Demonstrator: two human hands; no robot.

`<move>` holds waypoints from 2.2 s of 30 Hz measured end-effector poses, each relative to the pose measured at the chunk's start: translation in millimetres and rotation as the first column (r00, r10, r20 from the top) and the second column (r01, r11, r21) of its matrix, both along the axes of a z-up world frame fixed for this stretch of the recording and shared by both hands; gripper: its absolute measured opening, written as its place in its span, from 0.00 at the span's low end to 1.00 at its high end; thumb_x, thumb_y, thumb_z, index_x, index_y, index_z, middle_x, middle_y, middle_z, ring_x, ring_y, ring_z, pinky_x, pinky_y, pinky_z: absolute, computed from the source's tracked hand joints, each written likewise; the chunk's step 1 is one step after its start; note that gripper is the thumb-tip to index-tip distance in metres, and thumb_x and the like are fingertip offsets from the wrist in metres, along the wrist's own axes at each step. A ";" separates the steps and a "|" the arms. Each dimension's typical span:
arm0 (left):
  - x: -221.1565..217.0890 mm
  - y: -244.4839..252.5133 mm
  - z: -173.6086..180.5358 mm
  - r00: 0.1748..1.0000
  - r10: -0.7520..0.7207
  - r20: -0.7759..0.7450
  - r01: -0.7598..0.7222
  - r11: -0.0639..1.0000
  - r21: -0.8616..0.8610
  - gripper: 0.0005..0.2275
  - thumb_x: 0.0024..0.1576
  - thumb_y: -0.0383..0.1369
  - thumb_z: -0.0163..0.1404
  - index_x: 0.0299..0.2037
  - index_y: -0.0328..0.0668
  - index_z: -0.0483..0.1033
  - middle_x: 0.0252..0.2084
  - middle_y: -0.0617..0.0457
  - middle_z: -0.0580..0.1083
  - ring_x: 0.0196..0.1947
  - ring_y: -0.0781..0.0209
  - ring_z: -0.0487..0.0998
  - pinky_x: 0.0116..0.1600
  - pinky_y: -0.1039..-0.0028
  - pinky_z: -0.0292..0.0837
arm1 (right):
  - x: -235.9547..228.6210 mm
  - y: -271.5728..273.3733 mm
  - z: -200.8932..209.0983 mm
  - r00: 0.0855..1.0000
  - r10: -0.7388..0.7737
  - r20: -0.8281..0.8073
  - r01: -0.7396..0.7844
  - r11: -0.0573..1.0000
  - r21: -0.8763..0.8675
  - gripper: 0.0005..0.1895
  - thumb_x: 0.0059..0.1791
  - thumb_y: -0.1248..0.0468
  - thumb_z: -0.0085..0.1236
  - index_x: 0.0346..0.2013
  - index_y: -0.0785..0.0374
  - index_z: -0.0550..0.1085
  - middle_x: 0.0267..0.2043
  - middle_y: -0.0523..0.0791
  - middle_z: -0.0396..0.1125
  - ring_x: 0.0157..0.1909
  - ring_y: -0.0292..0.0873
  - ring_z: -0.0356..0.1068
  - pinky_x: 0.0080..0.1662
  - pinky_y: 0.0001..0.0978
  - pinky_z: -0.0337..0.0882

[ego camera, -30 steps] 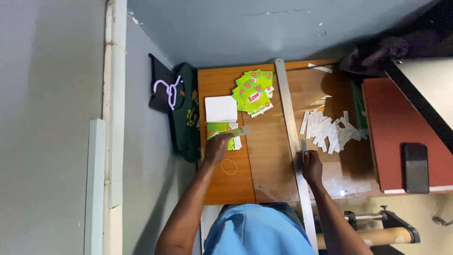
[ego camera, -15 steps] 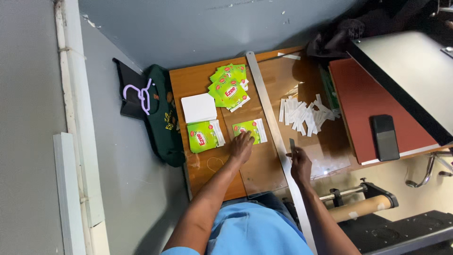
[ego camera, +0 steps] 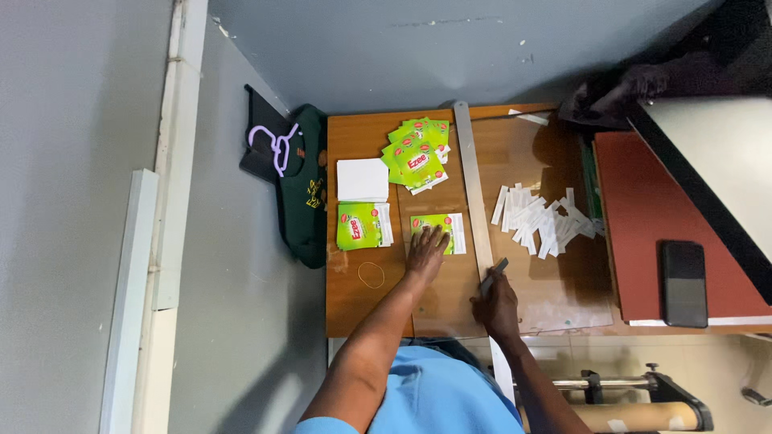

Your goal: The person uses a utility knife and a metal ruler to trim the edges of small green packets on a wooden table. They repeatedly align each packet against the ruler, cut off a strip, and set the trimmed packet aside while accumulating cut-off strips.

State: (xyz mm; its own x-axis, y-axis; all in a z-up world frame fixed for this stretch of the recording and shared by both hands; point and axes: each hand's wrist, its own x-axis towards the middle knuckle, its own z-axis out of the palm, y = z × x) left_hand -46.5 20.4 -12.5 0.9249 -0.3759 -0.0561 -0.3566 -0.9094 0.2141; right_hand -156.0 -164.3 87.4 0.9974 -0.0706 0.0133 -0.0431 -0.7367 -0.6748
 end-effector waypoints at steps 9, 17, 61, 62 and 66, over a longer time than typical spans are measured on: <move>1.3 -9.9 31.1 0.998 -0.047 0.030 0.048 0.999 -0.015 0.19 0.57 0.29 0.51 0.60 0.54 0.73 0.64 0.46 0.67 0.66 0.41 0.66 0.59 0.53 0.67 | -0.2 -15.6 -85.7 0.975 -0.211 -0.070 0.212 0.977 0.011 0.41 0.36 0.69 0.67 0.64 0.59 0.66 0.55 0.54 0.68 0.60 0.58 0.66 0.61 0.45 0.66; 18.0 -6.8 -17.3 0.959 -0.077 0.272 0.107 0.989 -0.099 0.24 0.40 0.33 0.66 0.50 0.52 0.78 0.55 0.47 0.71 0.63 0.45 0.69 0.62 0.57 0.67 | 17.2 7.5 -62.1 0.963 -0.251 0.098 0.265 0.946 -0.185 0.37 0.37 0.67 0.59 0.62 0.66 0.66 0.56 0.56 0.66 0.55 0.58 0.69 0.52 0.47 0.69; 41.6 -12.5 9.4 0.954 -0.266 0.135 0.294 0.917 -0.271 0.26 0.63 0.43 0.46 0.70 0.43 0.59 0.65 0.42 0.65 0.70 0.41 0.62 0.72 0.52 0.56 | 4.2 8.5 -61.2 0.975 0.135 0.176 -0.121 0.989 -0.091 0.37 0.38 0.72 0.64 0.61 0.61 0.67 0.55 0.53 0.69 0.60 0.61 0.68 0.60 0.51 0.66; 42.1 -12.6 8.5 0.952 -0.253 0.170 0.292 0.918 -0.268 0.25 0.63 0.43 0.45 0.69 0.44 0.61 0.66 0.43 0.64 0.70 0.42 0.62 0.72 0.53 0.56 | 5.4 5.5 -60.2 0.966 0.183 0.181 -0.167 0.981 -0.096 0.35 0.39 0.71 0.62 0.61 0.61 0.68 0.56 0.53 0.69 0.61 0.60 0.67 0.61 0.51 0.66; 41.9 -11.2 5.1 0.952 -0.233 0.197 0.285 0.911 -0.299 0.23 0.63 0.44 0.46 0.66 0.46 0.66 0.67 0.44 0.65 0.70 0.43 0.63 0.72 0.53 0.57 | 2.2 -1.4 -73.6 0.942 0.262 0.209 -0.239 0.962 -0.129 0.32 0.42 0.68 0.60 0.62 0.60 0.68 0.58 0.49 0.69 0.63 0.57 0.66 0.63 0.49 0.63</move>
